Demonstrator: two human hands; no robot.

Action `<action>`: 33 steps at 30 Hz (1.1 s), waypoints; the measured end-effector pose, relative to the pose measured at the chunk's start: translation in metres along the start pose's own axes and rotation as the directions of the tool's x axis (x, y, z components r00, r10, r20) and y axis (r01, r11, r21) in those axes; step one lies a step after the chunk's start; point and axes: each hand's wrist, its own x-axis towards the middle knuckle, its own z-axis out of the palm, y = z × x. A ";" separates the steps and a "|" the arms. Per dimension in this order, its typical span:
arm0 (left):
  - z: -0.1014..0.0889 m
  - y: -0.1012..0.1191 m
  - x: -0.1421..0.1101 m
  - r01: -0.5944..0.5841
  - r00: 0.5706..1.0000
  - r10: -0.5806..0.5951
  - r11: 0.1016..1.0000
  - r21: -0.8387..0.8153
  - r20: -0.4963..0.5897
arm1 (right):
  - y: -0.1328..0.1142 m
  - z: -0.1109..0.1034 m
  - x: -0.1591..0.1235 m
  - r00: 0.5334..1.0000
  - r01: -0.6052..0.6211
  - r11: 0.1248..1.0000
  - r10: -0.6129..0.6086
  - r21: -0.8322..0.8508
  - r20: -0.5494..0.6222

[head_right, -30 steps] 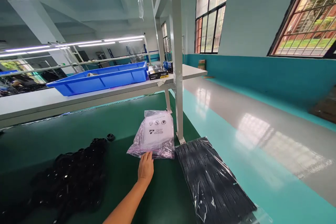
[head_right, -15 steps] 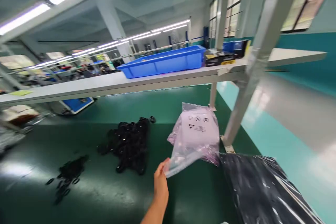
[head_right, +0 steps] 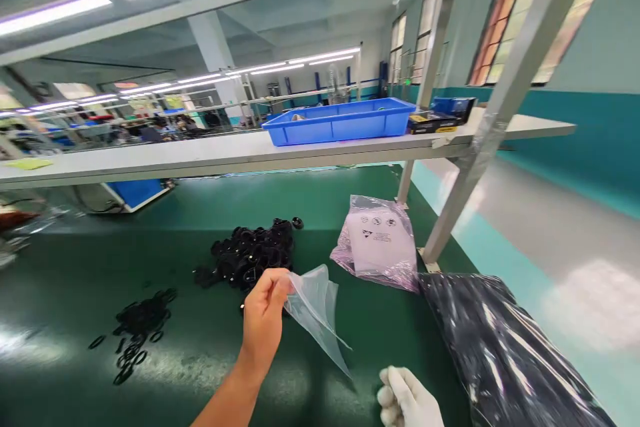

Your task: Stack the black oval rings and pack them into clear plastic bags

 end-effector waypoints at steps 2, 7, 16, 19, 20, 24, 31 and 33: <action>-0.003 0.006 -0.016 -0.184 0.976 0.183 0.983 -0.001 0.120 | -0.003 0.021 -0.017 0.991 -0.089 0.981 0.070 0.173 0.114; -0.022 -0.010 -0.061 -0.631 0.680 0.607 0.770 -0.093 0.412 | 0.000 0.066 -0.044 0.937 -0.232 0.846 0.062 0.480 0.343; -0.038 -0.042 -0.067 -0.549 0.366 0.060 0.820 0.163 0.929 | 0.039 0.044 -0.028 0.977 0.203 0.715 -0.107 0.668 -0.183; -0.014 -0.030 -0.096 -0.434 0.486 0.018 0.873 0.223 0.874 | 0.056 0.048 -0.038 0.987 0.163 0.722 -0.108 0.672 -0.122; -0.002 -0.027 -0.108 -0.412 0.528 0.022 0.881 0.233 0.849 | 0.060 0.050 -0.042 0.990 0.143 0.727 -0.114 0.672 -0.087; 0.046 -0.034 -0.145 -0.320 0.613 -0.087 0.881 0.348 0.785 | 0.064 0.044 -0.056 0.996 0.051 0.767 -0.087 0.640 0.025; 0.085 -0.054 -0.143 0.116 0.580 -0.421 0.890 0.440 0.698 | 0.046 0.000 -0.048 0.997 -0.019 0.789 -0.032 0.614 0.072; 0.090 -0.051 -0.137 0.096 0.595 -0.406 0.893 0.440 0.693 | 0.042 -0.006 -0.046 0.998 -0.037 0.822 0.003 0.568 0.061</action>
